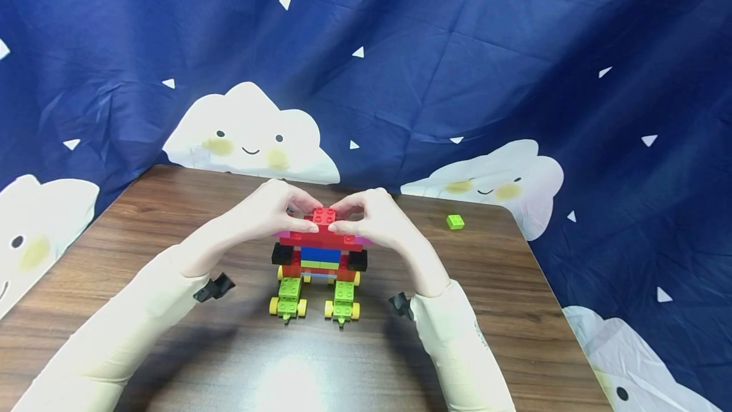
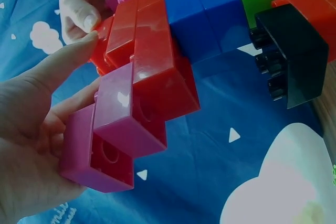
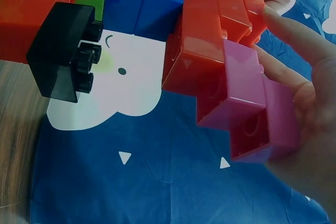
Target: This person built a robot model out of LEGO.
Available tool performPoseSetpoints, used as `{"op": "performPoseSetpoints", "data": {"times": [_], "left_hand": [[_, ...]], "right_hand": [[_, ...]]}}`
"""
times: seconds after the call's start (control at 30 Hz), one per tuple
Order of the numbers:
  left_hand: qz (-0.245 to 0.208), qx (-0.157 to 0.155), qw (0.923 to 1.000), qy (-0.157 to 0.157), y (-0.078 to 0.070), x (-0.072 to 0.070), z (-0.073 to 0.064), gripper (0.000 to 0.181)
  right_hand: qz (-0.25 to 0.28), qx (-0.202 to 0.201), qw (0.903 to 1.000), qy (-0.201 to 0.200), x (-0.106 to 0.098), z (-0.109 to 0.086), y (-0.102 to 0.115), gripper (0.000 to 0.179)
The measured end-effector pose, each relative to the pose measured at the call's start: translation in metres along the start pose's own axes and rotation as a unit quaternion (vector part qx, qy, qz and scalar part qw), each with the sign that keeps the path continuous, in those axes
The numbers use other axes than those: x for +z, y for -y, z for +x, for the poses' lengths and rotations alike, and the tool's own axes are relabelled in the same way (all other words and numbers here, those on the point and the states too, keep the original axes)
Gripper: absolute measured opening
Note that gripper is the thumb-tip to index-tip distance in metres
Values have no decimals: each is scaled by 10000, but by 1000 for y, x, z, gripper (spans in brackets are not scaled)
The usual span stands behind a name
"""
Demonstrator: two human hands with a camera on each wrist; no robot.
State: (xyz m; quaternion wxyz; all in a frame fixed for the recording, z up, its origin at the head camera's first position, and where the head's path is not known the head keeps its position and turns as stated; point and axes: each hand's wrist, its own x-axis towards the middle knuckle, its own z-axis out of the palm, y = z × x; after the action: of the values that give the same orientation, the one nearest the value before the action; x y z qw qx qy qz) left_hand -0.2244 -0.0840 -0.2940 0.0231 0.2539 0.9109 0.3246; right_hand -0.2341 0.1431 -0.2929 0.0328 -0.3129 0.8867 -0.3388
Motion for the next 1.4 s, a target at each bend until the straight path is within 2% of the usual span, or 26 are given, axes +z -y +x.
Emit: {"op": "performPoseSetpoints", "data": {"times": [0.23, 0.83, 1.4], "left_hand": [[58, 38, 10000, 12, 0, 0, 1, 35], [0, 301, 9995, 124, 4, -2, 5, 34], [-127, 150, 9996, 210, 1, -5, 5, 36]], "right_hand": [[27, 113, 9999, 9, 1, 0, 0, 33], [-141, 18, 9999, 77, 0, 2, -1, 33], [303, 172, 9993, 164, 0, 1, -1, 35]]}}
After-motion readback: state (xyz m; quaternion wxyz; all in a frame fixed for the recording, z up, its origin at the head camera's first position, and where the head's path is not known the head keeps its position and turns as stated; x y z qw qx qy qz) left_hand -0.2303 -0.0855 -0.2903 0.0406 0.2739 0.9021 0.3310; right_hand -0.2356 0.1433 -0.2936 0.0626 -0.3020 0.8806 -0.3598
